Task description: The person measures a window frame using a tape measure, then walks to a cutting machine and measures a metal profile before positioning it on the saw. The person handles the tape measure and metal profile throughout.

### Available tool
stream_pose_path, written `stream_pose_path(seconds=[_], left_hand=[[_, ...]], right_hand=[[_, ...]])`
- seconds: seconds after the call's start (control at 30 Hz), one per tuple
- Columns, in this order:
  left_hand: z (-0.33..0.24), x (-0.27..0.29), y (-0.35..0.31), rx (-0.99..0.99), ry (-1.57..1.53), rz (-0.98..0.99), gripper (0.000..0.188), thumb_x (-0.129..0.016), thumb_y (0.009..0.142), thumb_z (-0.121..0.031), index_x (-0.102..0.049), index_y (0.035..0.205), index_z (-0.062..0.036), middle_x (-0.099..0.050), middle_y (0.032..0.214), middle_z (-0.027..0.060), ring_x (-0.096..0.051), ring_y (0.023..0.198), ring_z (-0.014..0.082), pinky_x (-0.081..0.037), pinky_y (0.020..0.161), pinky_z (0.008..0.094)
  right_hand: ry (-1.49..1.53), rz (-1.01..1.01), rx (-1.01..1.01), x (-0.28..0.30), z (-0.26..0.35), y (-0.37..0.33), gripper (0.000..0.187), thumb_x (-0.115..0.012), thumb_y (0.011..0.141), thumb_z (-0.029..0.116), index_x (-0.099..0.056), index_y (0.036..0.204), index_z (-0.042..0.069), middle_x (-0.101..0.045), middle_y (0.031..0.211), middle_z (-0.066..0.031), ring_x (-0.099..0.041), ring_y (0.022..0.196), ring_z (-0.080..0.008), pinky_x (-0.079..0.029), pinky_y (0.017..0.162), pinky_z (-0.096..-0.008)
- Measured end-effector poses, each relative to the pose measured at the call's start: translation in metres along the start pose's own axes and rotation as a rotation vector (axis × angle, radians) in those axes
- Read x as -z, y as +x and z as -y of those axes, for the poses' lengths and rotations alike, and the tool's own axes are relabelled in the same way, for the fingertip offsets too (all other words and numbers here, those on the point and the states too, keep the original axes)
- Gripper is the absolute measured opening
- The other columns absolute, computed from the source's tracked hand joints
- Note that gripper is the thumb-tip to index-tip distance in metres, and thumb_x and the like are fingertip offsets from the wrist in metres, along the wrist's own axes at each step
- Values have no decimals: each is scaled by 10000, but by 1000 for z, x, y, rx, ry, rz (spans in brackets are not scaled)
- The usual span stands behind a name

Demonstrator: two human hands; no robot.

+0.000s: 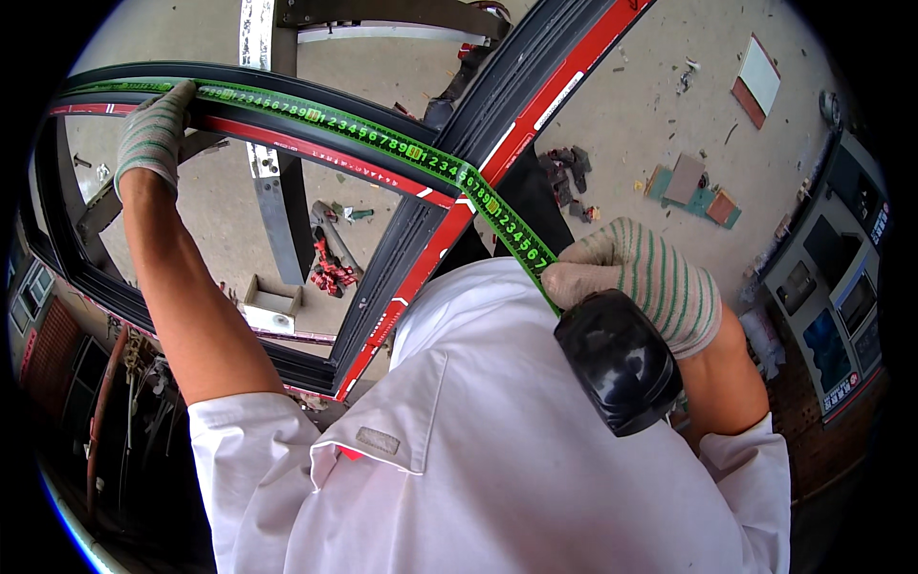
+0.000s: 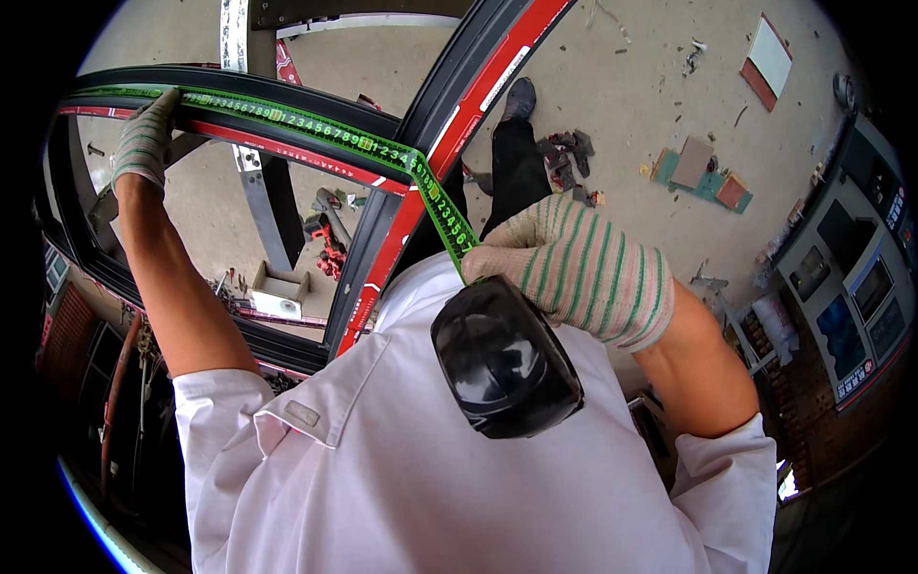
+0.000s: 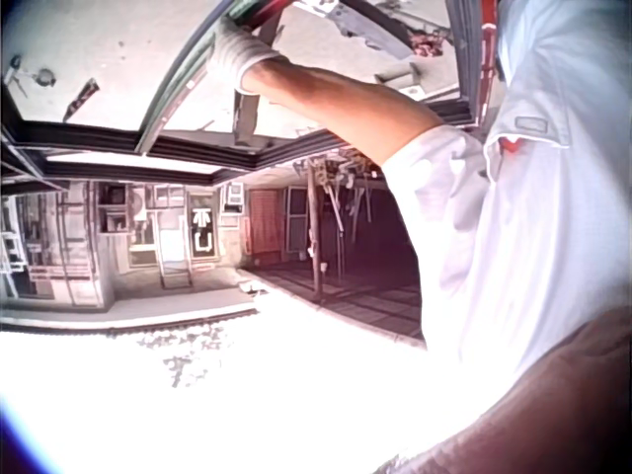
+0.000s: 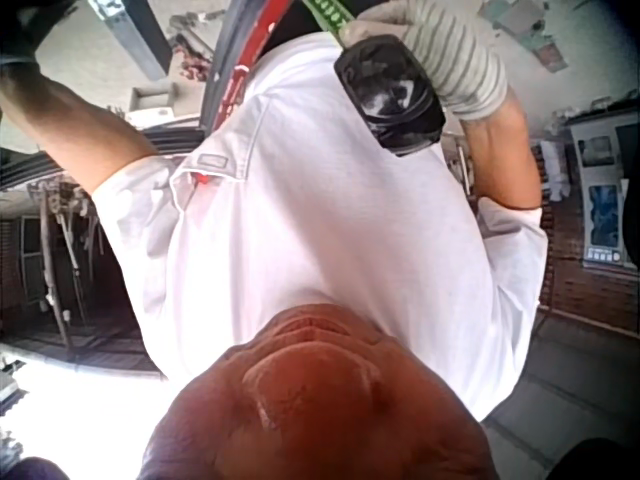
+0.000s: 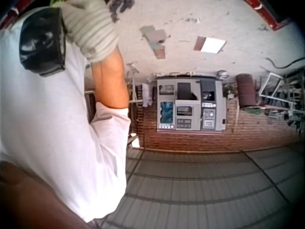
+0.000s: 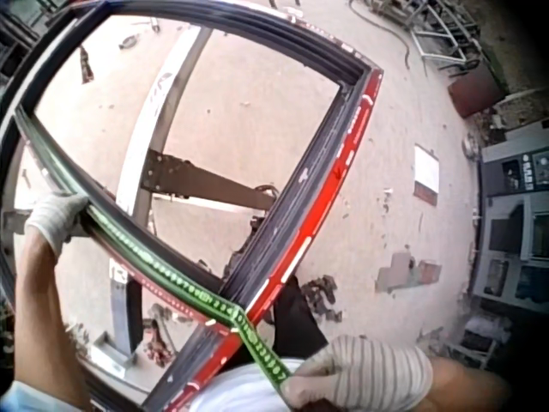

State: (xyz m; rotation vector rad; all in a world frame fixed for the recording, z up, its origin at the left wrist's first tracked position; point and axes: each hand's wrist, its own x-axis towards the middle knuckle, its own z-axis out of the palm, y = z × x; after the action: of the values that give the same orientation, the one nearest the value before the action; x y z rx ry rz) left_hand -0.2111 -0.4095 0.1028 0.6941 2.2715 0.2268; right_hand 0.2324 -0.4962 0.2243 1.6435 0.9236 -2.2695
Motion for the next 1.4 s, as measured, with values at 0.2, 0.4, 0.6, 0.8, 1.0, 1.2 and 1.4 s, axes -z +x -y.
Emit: stream_pose_path(seconds=[0.2, 0.4, 0.6, 0.8, 1.0, 1.2, 1.4], left_hand=[[-3, -1, -6, 8, -25, -12, 293, -742, 897, -277, -643, 952, -6, -563, 857, 66, -617, 747, 189, -668, 672, 400], [-7, -4, -13, -1, -40, -30, 289, -742, 900, -274, -651, 968, -8, -567, 854, 59, -611, 742, 179, -667, 676, 402], [-8, -4, -15, -14, 20, -46, 300, -748, 899, -288, -684, 1008, -15, -608, 855, 50, -614, 745, 162, -630, 692, 317], [9, -7, 0, -49, -79, -97, 371, -769, 854, -447, -734, 1008, -111, -543, 699, -35, -394, 547, 88, -302, 490, 288], [15, -4, 9, -72, -56, -87, 394, -776, 851, -446, -741, 1045, -106, -579, 751, -30, -451, 623, 89, -343, 537, 278], [7, -6, -2, -32, -89, -77, 405, -771, 856, -442, -737, 1070, -99, -585, 768, -29, -465, 638, 91, -360, 547, 274], [10, -5, 3, -59, -23, -93, 398, -769, 868, -418, -727, 1082, -86, -585, 767, -24, -476, 655, 93, -379, 559, 286]], right_hand=[[248, 111, -296, 10, 16, 6, 166, -741, 887, 196, -758, 835, 39, -664, 697, 23, -587, 641, -44, -459, 599, -229], [110, 52, -324, 9, 28, 4, 144, -748, 881, 186, -758, 851, 46, -696, 754, 3, -630, 690, -84, -493, 651, -256], [27, 48, -236, 8, 27, 2, 130, -745, 881, 173, -757, 885, 44, -708, 795, -7, -645, 726, -105, -505, 677, -267], [18, 48, -225, 8, 28, 4, 135, -746, 881, 177, -757, 888, 43, -708, 794, -8, -644, 726, -104, -505, 677, -266], [11, 40, -218, 6, 30, 3, 140, -747, 881, 181, -757, 891, 41, -708, 793, -8, -643, 725, -103, -506, 676, -266], [10, 34, -216, 6, 30, 3, 145, -748, 881, 184, -758, 894, 40, -708, 793, -9, -642, 724, -102, -506, 676, -265], [12, 26, -222, 5, 31, 3, 150, -749, 882, 188, -758, 896, 39, -708, 792, -10, -641, 723, -100, -506, 676, -265]])
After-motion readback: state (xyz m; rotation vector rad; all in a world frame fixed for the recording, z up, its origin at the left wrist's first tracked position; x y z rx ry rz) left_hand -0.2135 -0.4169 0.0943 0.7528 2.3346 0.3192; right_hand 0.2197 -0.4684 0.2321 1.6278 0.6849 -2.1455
